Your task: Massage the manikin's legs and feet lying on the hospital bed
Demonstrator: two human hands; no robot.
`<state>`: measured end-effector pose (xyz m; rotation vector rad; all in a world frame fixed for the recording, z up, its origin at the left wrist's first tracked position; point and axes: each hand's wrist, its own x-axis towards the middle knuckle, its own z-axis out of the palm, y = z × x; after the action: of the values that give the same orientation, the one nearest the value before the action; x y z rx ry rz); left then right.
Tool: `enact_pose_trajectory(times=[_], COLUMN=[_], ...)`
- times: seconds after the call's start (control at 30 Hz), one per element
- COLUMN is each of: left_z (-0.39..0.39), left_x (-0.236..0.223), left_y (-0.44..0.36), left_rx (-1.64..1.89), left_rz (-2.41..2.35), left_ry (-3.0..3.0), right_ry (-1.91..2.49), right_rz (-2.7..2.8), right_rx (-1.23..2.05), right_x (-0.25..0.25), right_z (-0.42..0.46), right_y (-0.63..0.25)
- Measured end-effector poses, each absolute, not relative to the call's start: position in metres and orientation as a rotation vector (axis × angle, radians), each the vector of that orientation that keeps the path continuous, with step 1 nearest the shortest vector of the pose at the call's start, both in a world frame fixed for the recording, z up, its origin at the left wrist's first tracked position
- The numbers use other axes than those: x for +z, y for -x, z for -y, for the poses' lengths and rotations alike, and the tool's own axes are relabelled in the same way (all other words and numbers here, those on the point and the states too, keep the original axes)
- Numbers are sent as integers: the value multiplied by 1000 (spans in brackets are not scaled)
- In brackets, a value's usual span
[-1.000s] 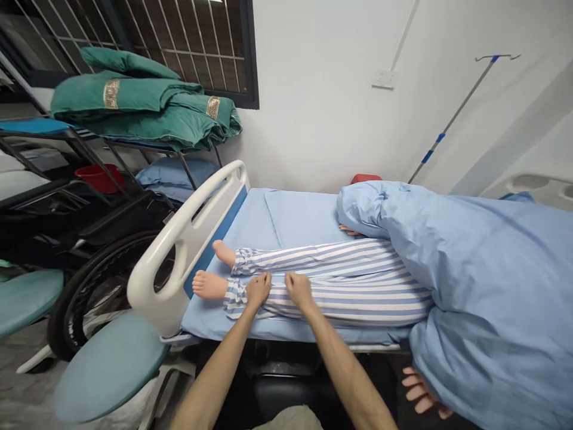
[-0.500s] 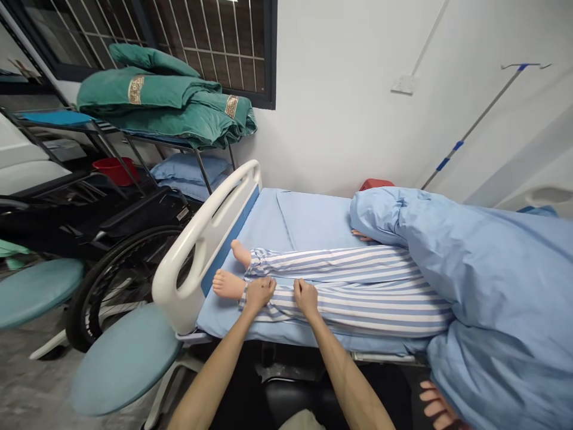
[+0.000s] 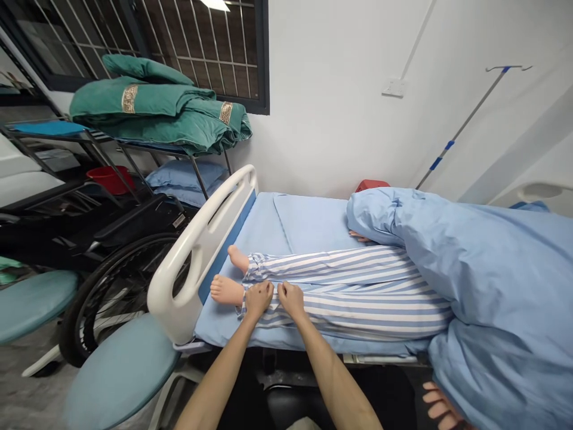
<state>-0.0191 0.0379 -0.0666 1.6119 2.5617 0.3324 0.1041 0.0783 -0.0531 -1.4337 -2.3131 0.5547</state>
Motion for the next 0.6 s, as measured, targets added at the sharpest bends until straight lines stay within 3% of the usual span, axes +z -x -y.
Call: enact_pose_trajectory(times=[0.17, 0.37, 0.6], left_z=[-47, -66, -65], left_x=[-53, -45, -59], left_y=[14, -19, -39], left_rx=[473, 883, 661], left_rz=[-2505, -2305, -2464], left_ry=[-1507, -1438, -1280], right_ry=[1476, 1413, 1496], right_rz=[2190, 2038, 2083], right_rx=[661, 743, 694], right_x=[-62, -70, -60], right_z=[-84, -86, -86], right_y=[-104, -109, -109])
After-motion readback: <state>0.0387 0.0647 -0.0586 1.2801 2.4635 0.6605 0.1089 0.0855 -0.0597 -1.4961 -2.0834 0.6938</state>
